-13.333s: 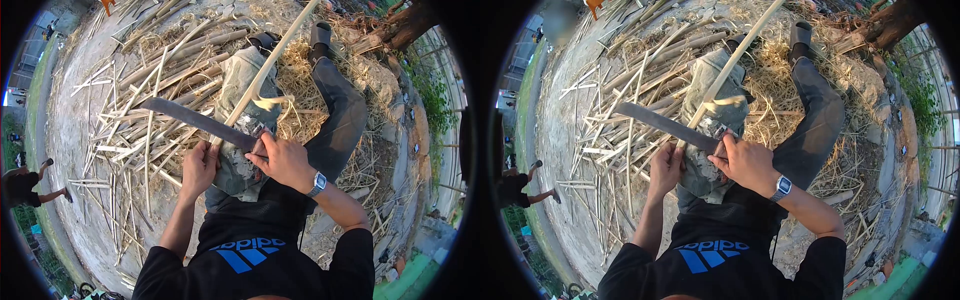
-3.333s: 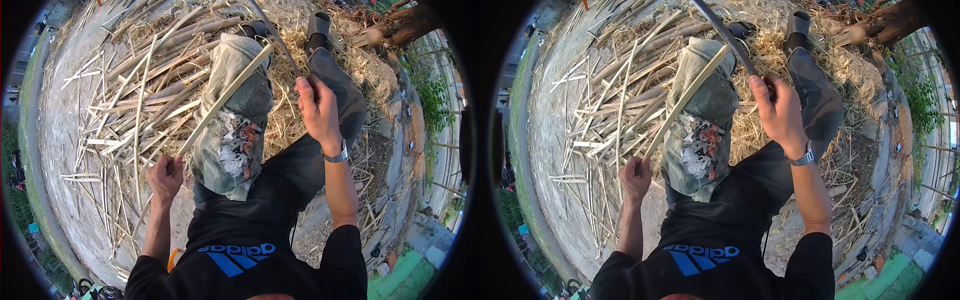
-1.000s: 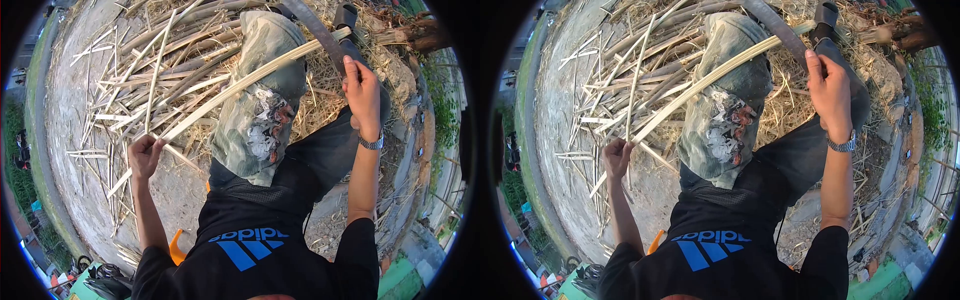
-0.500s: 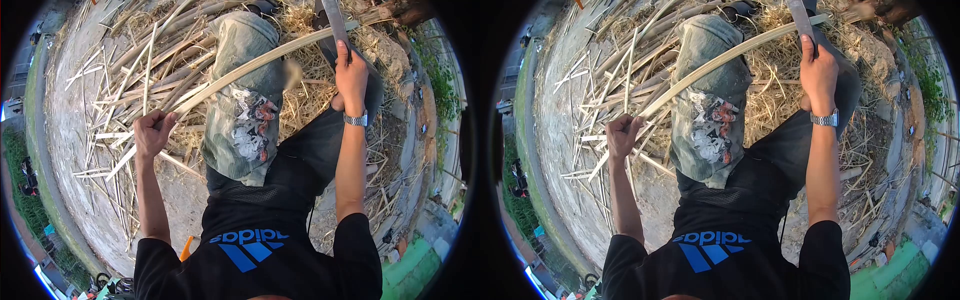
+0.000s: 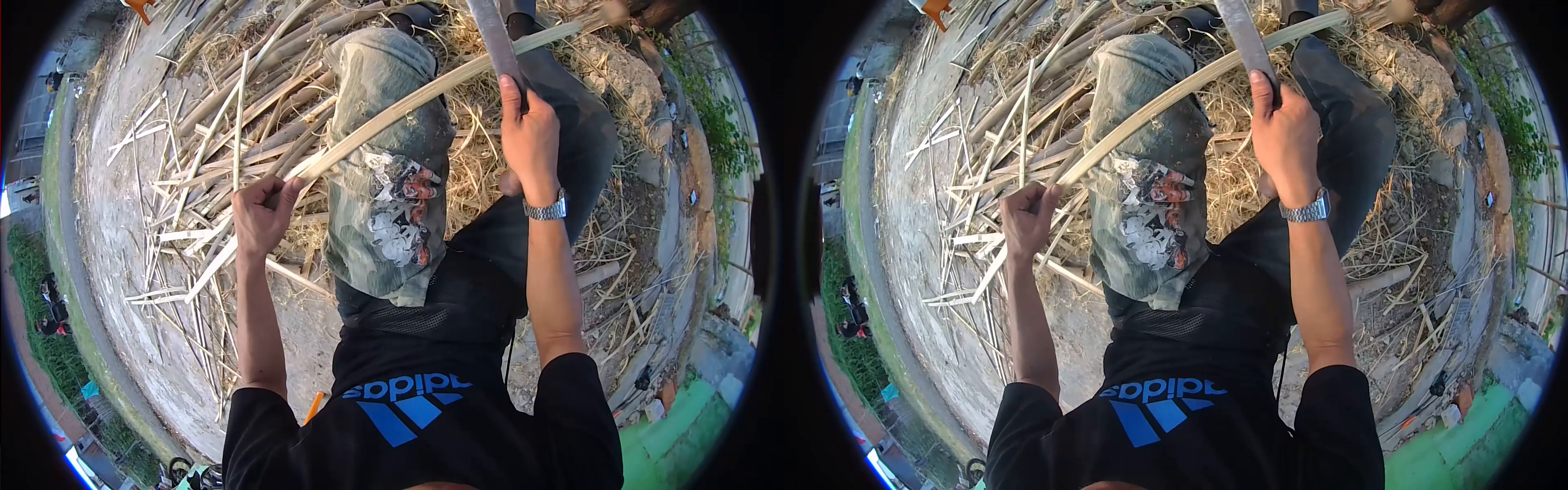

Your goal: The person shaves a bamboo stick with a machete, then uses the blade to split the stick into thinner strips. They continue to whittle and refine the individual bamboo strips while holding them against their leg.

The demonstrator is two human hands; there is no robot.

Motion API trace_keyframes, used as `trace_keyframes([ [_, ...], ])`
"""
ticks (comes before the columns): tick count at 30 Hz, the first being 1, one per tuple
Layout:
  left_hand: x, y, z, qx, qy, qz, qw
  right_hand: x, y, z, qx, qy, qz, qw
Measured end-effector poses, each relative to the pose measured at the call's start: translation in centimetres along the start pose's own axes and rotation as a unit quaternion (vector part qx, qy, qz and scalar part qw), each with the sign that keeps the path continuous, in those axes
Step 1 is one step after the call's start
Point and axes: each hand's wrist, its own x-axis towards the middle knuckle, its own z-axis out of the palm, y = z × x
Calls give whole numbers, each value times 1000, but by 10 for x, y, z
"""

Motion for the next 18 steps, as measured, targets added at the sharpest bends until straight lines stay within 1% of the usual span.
trace_keyframes([
  [2,4,22,9,4,0,-10,1000,-27,-17,10,38,-83,-10,996],
  [4,11,35,13,1,-35,-12,999,-65,-39,25,46,-158,-66,984],
  [5,13,33,13,35,-60,-15,997,-73,-47,26,30,-176,-76,981],
  [6,12,31,12,37,-59,-15,997,-75,-51,27,14,-192,-89,977],
  [7,5,29,8,17,-31,15,999,-74,-44,29,68,-163,-90,980],
  [8,-4,25,3,-3,-4,42,999,-69,-38,26,60,-143,-84,984],
  [9,-12,12,-9,24,1,44,999,-62,-33,19,61,-137,-62,987],
  [10,-20,0,-25,74,-12,23,997,-55,-28,11,61,-129,-39,989],
  [12,-43,-40,-47,49,-29,-13,998,-39,-12,1,48,-80,-41,995],
  [13,-57,-51,-53,49,-33,-17,998,-32,-7,-6,45,-78,-28,996],
  [16,-87,-68,-61,2,-48,-23,999,-16,6,-13,12,-42,-38,998],
  [18,-99,-70,-67,127,43,-6,991,-1,8,-22,-23,-37,-19,999],
])
